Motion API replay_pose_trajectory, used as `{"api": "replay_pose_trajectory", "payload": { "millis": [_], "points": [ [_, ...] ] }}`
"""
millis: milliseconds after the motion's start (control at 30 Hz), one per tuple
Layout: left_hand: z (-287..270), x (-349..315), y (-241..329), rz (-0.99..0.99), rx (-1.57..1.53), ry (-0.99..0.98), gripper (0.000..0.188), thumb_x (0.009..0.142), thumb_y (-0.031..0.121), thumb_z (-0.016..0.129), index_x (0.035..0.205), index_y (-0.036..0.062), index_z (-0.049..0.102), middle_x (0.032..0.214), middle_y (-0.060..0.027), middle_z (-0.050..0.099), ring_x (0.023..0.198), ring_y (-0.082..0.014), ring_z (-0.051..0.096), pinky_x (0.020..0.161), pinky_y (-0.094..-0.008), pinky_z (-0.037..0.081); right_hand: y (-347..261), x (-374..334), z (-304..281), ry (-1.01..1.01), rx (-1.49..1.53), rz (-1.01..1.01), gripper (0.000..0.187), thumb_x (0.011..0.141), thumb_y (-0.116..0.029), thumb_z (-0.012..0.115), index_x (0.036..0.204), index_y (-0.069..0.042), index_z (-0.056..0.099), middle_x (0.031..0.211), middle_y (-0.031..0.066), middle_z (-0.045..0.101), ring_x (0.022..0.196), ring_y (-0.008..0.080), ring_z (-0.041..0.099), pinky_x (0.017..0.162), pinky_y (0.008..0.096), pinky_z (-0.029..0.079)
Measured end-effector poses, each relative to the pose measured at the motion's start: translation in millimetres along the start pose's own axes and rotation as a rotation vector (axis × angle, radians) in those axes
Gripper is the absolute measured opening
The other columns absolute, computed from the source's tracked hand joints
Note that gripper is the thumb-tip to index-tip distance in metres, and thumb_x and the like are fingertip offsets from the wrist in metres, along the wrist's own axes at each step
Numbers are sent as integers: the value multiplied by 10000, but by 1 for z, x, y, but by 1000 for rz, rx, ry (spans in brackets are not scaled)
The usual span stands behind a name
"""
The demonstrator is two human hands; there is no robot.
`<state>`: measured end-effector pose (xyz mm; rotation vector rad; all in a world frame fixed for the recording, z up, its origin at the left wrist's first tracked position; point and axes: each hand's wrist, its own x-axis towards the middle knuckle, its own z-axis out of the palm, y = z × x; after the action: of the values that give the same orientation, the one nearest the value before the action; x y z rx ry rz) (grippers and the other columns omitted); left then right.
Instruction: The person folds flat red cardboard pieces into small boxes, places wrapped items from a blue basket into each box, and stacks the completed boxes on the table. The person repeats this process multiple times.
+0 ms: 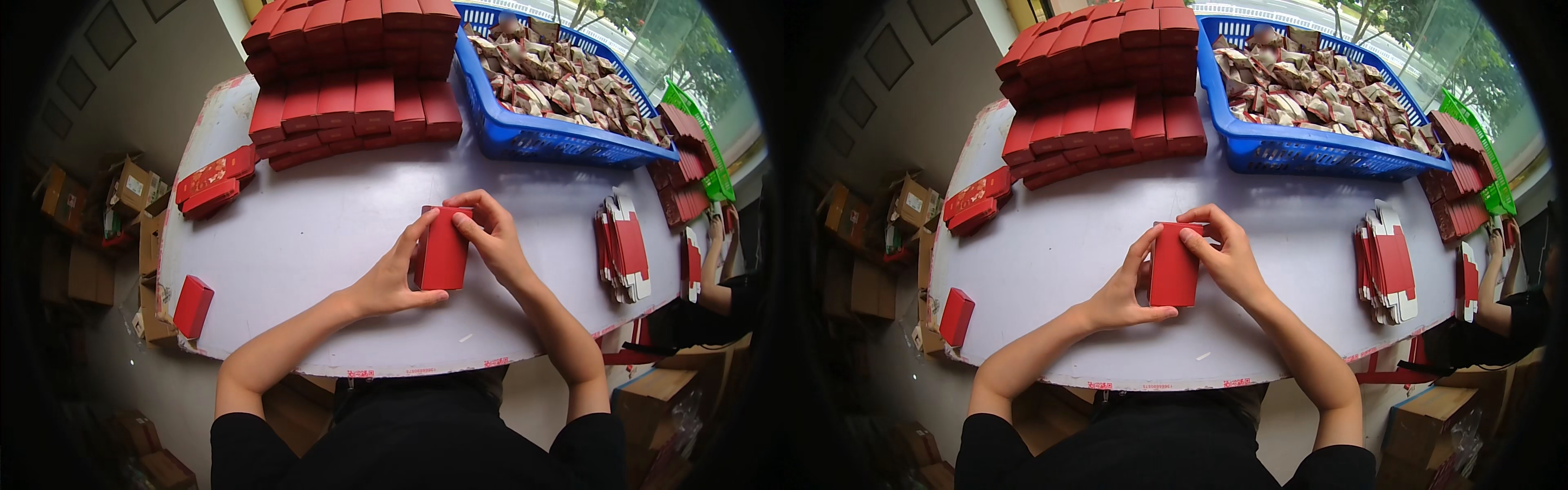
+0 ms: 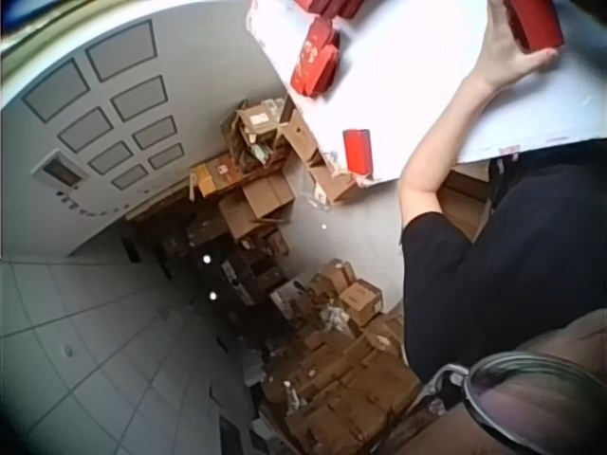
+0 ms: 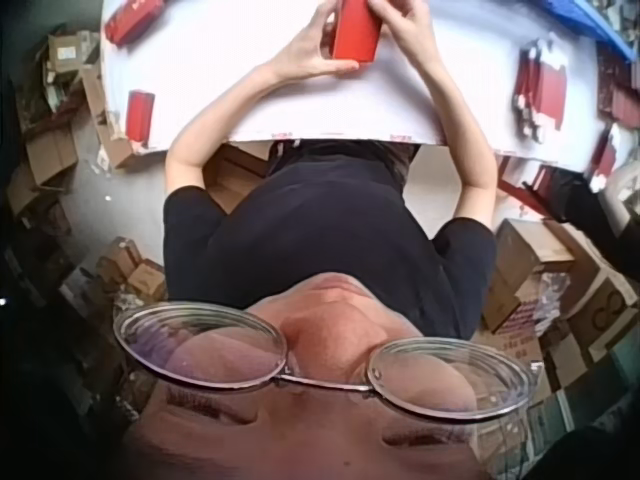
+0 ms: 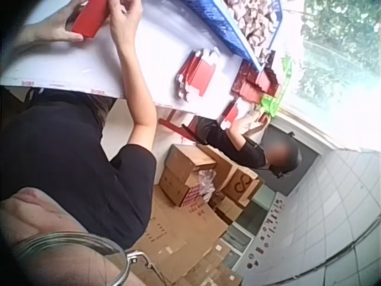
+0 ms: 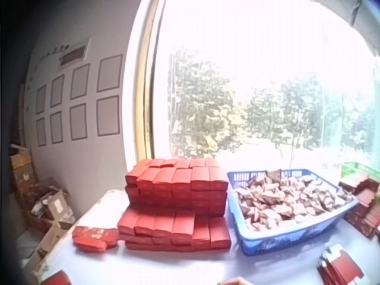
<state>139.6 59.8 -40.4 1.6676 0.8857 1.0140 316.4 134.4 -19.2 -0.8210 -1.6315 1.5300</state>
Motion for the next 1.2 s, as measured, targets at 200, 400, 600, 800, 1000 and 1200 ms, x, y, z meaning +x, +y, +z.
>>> {"api": "replay_pose_trajectory", "payload": {
  "millis": [200, 400, 600, 800, 1000, 1200],
  "points": [
    [-8, 6, -3, -79, -157, 269, 767, 762, 145, 686, 1353, 108, 198, 1232, -183, 421, 1029, -283, 552, 856, -366, 466, -14, -4, 11, -21, 251, 207, 701, 823, -181, 616, 1382, -154, 194, 1154, 139, 500, 989, 166, 511, 694, 268, 487],
    [-8, 6, -2, -68, 43, 299, 708, 827, 142, 614, 1358, 90, 148, 1265, -160, 374, 1080, -227, 493, 919, -358, 412, -11, 31, 6, 38, 218, 97, 779, 807, -127, 622, 1402, -148, 121, 1040, 135, 564, 842, 128, 551, 651, 239, 461],
    [-6, 7, -2, -77, -4, 266, 658, 843, 76, 532, 1366, 88, 132, 1247, -173, 397, 1054, -232, 511, 911, -346, 414, -29, 113, 12, 282, -613, -471, 566, 809, -118, 555, 1307, -15, 307, 1111, 259, 520, 988, 384, 535, 855, 382, 424],
    [-5, 6, -2, -77, 57, 215, 638, 850, 91, 527, 1357, 77, 141, 1169, -172, 487, 1018, -233, 539, 912, -351, 422, -18, 173, 12, 435, -838, -343, 531, 817, -201, 559, 1253, 53, 392, 1227, 280, 450, 1159, 367, 438, 966, 377, 352],
    [-6, 7, -3, -63, 94, 198, 629, 850, 90, 525, 1353, 74, 148, 1140, -173, 513, 1012, -244, 546, 904, -355, 429, -13, 156, 19, 420, -828, -450, 503, 809, -187, 570, 1238, 26, 417, 1256, 289, 411, 1181, 399, 393, 989, 384, 321],
    [-6, 4, 1, -95, 101, 218, 638, 843, 62, 524, 1357, 77, 146, 1110, -163, 537, 1014, -241, 549, 908, -345, 427, -37, 42, 8, 122, -761, -721, 287, 726, 14, 583, 1005, -49, 572, 1144, 148, 541, 1012, 337, 546, 838, 371, 450]
  ]
}}
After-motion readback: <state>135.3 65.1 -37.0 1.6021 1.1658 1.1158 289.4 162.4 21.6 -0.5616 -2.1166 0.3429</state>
